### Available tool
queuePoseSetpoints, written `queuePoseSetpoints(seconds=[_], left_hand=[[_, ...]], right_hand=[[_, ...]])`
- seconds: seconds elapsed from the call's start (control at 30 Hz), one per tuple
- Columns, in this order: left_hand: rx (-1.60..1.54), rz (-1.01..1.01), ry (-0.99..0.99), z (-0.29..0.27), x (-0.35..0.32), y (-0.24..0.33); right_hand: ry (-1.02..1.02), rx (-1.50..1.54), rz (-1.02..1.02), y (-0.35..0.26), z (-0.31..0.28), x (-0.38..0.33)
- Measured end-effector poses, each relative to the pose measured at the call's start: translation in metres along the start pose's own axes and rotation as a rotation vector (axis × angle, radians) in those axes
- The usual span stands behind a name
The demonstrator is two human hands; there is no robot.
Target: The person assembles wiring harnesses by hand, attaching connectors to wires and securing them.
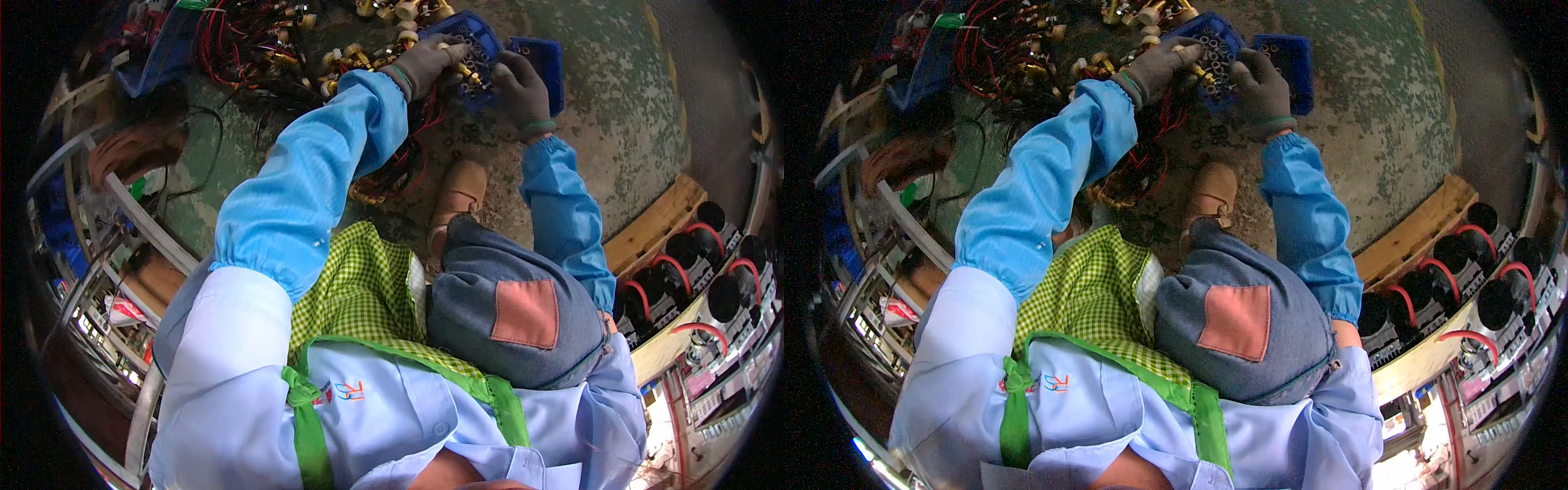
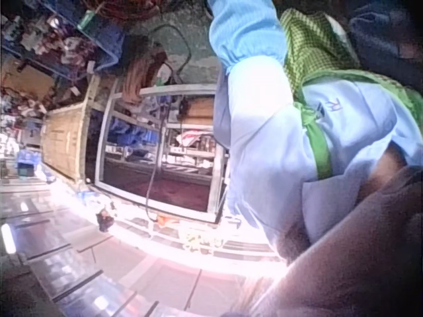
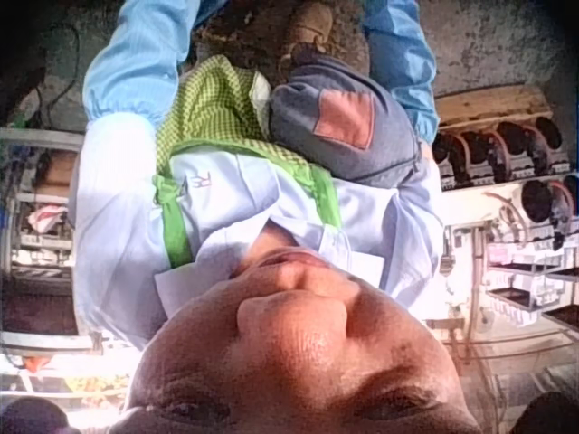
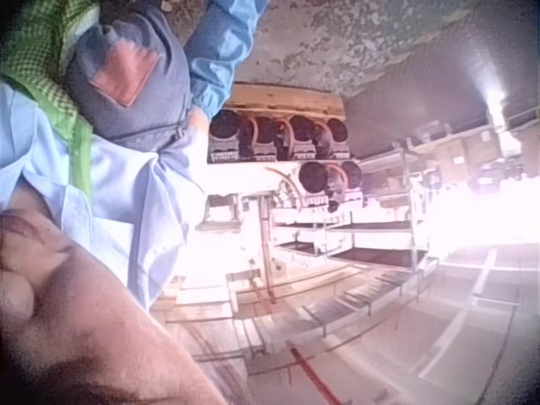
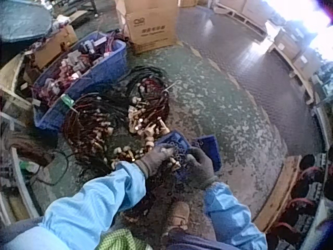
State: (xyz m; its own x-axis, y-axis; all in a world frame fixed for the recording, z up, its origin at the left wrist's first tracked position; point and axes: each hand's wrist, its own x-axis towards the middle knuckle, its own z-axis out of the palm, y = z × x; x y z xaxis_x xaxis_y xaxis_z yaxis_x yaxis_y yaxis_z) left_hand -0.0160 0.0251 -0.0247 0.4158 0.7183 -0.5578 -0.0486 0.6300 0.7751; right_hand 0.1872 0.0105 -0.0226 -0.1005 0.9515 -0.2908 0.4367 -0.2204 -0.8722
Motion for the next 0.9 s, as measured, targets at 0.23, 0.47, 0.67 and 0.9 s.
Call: queuePoseSetpoints(seconds=[0.23,0.47,0.67,0.9], left_hand=[[0.146,0.134,0.429,0.029,-0.014,-0.002],[0.150,-0.020,0.602,0.049,-0.020,0.011],[0.000,0.077,0.533,0.051,-0.003,-0.002],[0.046,0.054,0.525,0.045,-0.006,-0.003]], right_hand=[[-0.322,0.392,0.306,-0.009,0.002,-0.001],[-0.073,0.299,-0.338,-0.043,-0.006,-0.034],[-0.078,0.278,-0.133,-0.021,-0.009,-0.032],[0.056,0.229,-0.198,-0.017,-0.005,-0.023]])
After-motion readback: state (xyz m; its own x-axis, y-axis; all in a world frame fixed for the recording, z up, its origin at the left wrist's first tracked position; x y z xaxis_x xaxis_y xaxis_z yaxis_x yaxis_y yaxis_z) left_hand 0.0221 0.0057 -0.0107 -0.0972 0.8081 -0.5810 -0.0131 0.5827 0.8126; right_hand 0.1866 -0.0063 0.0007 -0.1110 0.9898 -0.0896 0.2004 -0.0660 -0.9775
